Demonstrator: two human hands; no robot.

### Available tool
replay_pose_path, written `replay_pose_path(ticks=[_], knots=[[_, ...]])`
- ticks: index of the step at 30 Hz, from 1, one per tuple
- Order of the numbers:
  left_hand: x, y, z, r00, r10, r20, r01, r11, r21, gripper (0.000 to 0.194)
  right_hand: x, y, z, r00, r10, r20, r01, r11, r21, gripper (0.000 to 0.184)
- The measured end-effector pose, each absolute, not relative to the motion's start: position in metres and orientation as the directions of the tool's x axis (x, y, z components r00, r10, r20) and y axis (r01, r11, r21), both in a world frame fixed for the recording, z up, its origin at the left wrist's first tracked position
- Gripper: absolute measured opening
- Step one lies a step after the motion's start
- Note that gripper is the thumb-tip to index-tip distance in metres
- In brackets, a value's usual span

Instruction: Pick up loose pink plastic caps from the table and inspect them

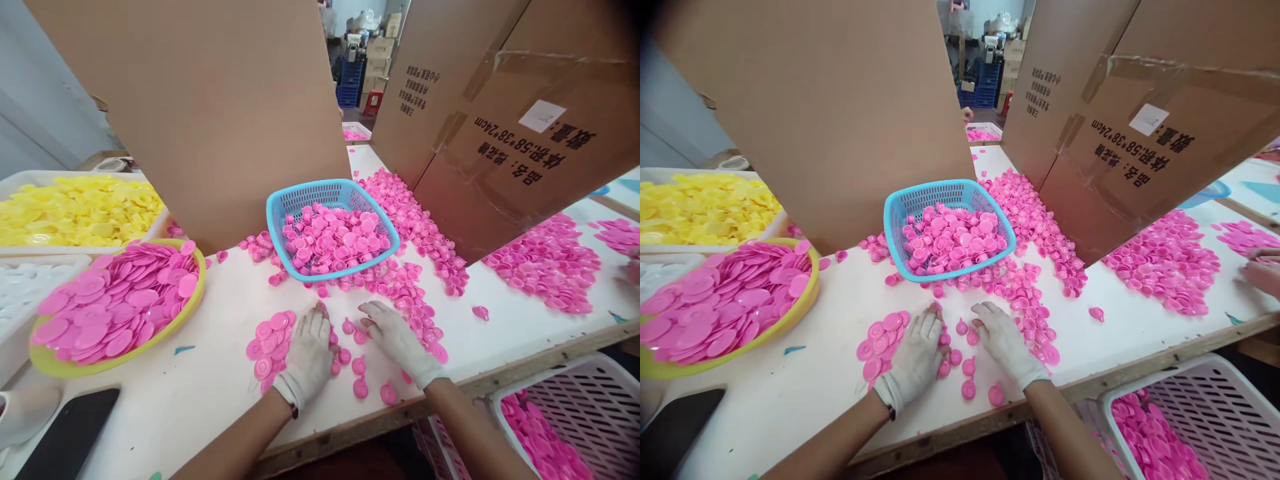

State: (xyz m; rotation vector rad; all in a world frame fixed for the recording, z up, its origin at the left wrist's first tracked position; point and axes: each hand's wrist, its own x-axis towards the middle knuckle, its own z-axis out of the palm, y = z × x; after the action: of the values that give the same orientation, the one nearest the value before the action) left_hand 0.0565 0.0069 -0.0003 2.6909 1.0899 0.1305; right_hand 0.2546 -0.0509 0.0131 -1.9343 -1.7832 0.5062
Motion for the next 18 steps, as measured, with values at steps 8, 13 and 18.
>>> replay_pose_path(ticks=[8, 13, 18], knots=[[0.033, -0.028, 0.000, 0.682, 0.725, 0.099, 0.649, -0.662, 0.376, 0.046, 0.220, -0.003, 0.014, -0.022, 1.000, 0.019, 0.856, 0.028, -0.517, 0.038], [0.001, -0.017, 0.006, 0.591, 0.788, 0.169, 0.673, -0.598, 0.436, 0.035, 0.209, 0.031, 0.014, -0.007, 0.998, -0.070, 0.835, -0.033, -0.549, 0.025], [-0.031, -0.001, -0.002, 0.454, 0.857, 0.244, 0.732, -0.515, 0.446, 0.034, 0.224, 0.026, 0.018, -0.084, 0.963, -0.255, 0.789, -0.092, -0.607, 0.022]])
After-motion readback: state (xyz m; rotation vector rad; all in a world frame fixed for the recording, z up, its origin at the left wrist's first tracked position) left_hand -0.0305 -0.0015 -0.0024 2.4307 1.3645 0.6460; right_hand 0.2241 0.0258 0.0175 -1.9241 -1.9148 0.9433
